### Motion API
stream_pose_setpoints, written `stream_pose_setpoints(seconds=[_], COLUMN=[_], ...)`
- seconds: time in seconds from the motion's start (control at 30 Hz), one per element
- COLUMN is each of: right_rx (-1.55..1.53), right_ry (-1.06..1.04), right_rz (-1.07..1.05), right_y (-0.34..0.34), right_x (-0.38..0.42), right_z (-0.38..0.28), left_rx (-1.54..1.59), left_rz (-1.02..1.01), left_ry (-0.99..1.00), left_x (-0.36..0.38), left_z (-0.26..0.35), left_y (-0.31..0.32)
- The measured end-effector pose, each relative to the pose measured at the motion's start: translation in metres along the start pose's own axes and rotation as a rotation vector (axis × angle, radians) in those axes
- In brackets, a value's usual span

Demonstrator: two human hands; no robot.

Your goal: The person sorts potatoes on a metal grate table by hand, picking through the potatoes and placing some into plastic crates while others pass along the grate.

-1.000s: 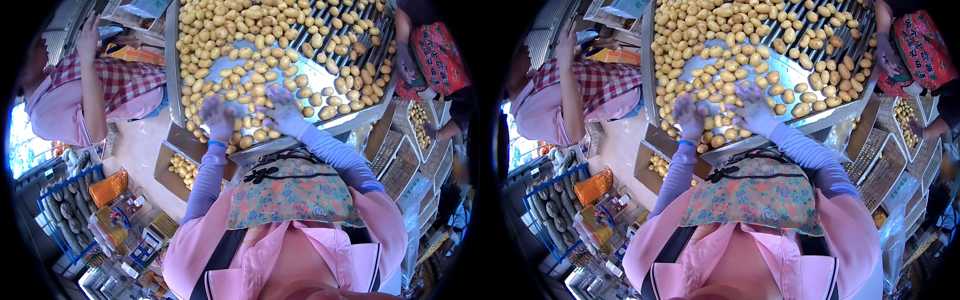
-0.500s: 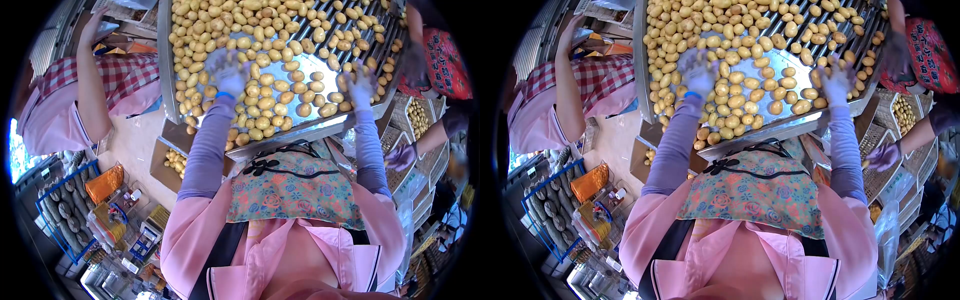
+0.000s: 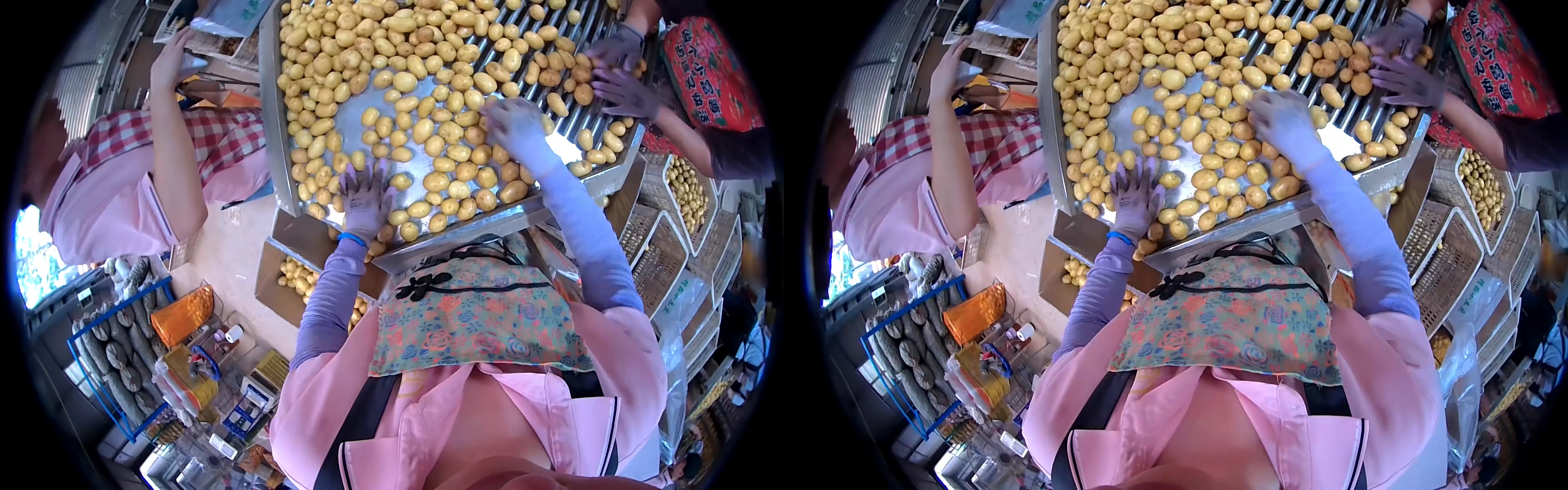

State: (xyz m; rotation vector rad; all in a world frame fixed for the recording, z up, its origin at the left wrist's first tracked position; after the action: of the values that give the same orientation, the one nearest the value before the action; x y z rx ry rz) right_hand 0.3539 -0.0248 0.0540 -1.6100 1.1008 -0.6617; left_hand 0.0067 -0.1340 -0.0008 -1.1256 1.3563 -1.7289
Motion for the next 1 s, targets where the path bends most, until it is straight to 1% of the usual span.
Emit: stream_pose_setpoints(seconds=[0.03, 0.07, 0.1, 0.13, 0.17, 0.2, 0.23, 0.27, 0.3, 0.33, 0.37, 0.4, 0.43, 0.47, 0.5, 0.53, 0.57, 0.6, 0.63, 0.67, 0.7, 0.73, 0.8, 0.83, 0.9, 0.93, 0.97, 1.0], right_rx=[-0.035, -0.069, -0.154, -0.059, 0.247, 0.246, 0.310, 0.373, 0.323, 0.327, 0.172, 0.021, -0.187, -0.403, -0.584, -1.165, -1.503, -2.019, -2.149, -2.290, -2.303, -2.324, -2.177, -2.180, -2.104, -2.082, -2.054, -2.019], right_ry=[-0.118, -0.170, -0.203, -0.246, -0.114, -0.121, -0.023, 0.078, 0.070, 0.070, 0.082, 0.091, 0.167, 0.116, 0.101, 0.175, 0.167, 0.128, 0.126, 0.311, 0.324, 0.346, 0.406, 0.395, 0.399, 0.479, 0.494, 0.496], right_rz=[0.069, 0.039, -0.034, -0.051, -0.241, -0.226, -0.427, -0.631, -0.674, -0.666, -0.629, -0.589, -0.518, -0.227, -0.102, -0.218, -0.266, -0.163, -0.208, -0.149, -0.119, -0.100, -0.190, -0.187, -0.241, -0.161, -0.140, -0.129], right_y=[-0.007, -0.003, 0.013, 0.034, 0.054, 0.052, 0.049, 0.046, 0.038, 0.036, 0.036, 0.035, 0.030, 0.026, 0.026, 0.065, 0.062, 0.045, 0.038, 0.026, 0.020, 0.018, 0.025, 0.021, 0.002, -0.003, -0.011, -0.014], right_x=[-0.025, -0.051, -0.076, -0.096, -0.120, -0.133, -0.147, -0.155, -0.155, -0.151, -0.145, -0.138, -0.127, -0.105, -0.090, -0.086, -0.063, -0.037, -0.018, -0.001, 0.017, 0.035, 0.068, 0.081, 0.099, 0.103, 0.108, 0.108], right_z=[-0.013, -0.027, -0.036, -0.040, -0.046, -0.061, -0.071, -0.075, -0.077, -0.072, -0.061, -0.051, -0.046, -0.040, -0.034, -0.007, -0.001, -0.015, -0.019, -0.028, -0.030, -0.031, -0.021, -0.021, -0.029, -0.038, -0.043, -0.045], left_rx=[0.064, 0.126, 0.046, 0.089, 0.249, 0.129, 0.122, 0.161, 0.191, 0.221, 0.216, 0.221, 0.228, 0.259, 0.291, 0.269, 0.252, 0.322, 0.386, 0.271, 0.156, 0.149, 0.473, 0.294, 0.825, 1.422, 1.520, 1.137], left_rz=[0.010, 0.025, 0.110, 0.239, 0.059, 0.240, 0.101, 0.102, 0.060, 0.020, 0.034, 0.162, 0.289, 0.289, 0.305, 0.350, 0.395, 0.292, 0.177, 0.192, 0.204, 0.224, 0.179, 0.355, 0.461, 0.251, -0.062, -0.218], left_ry=[-0.136, -0.274, -0.309, -0.307, -0.328, -0.249, -0.118, -0.030, -0.008, 0.019, 0.026, 0.033, 0.038, -0.006, -0.042, -0.094, -0.136, -0.199, -0.261, -0.242, -0.233, -0.214, -0.220, -0.169, 0.042, 0.219, 0.296, 0.330], left_x=[0.003, 0.003, -0.002, -0.013, -0.020, -0.030, -0.030, -0.034, -0.033, -0.035, -0.044, -0.057, -0.065, -0.076, -0.096, -0.119, -0.147, -0.175, -0.196, -0.207, -0.216, -0.224, -0.222, -0.210, -0.182, -0.168, -0.158, -0.142], left_z=[0.003, 0.006, 0.014, 0.025, 0.042, 0.058, 0.077, 0.087, 0.085, 0.083, 0.068, 0.045, 0.025, 0.011, -0.002, -0.019, -0.035, -0.047, -0.055, -0.056, -0.057, -0.058, -0.063, -0.042, 0.016, 0.059, 0.098, 0.139], left_y=[-0.007, -0.011, 0.009, 0.021, 0.008, 0.016, -0.013, -0.015, -0.017, -0.027, -0.024, -0.021, -0.023, -0.043, -0.068, -0.062, -0.042, -0.020, -0.005, -0.003, -0.008, -0.017, -0.022, -0.036, -0.052, -0.055, -0.025, -0.017])
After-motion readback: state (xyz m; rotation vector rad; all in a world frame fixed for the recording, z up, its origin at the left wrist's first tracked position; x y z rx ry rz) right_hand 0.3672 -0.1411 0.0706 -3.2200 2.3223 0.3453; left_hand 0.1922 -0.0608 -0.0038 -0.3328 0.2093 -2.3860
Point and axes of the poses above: each hand's wrist, its own x-axis away from the middle knuckle, its own y-axis out of the palm, z = x × y, the point moved 2 cm from there along -x, towards the middle knuckle, and after that the axes turned 13 degrees about -z, right-handed, at the moved point
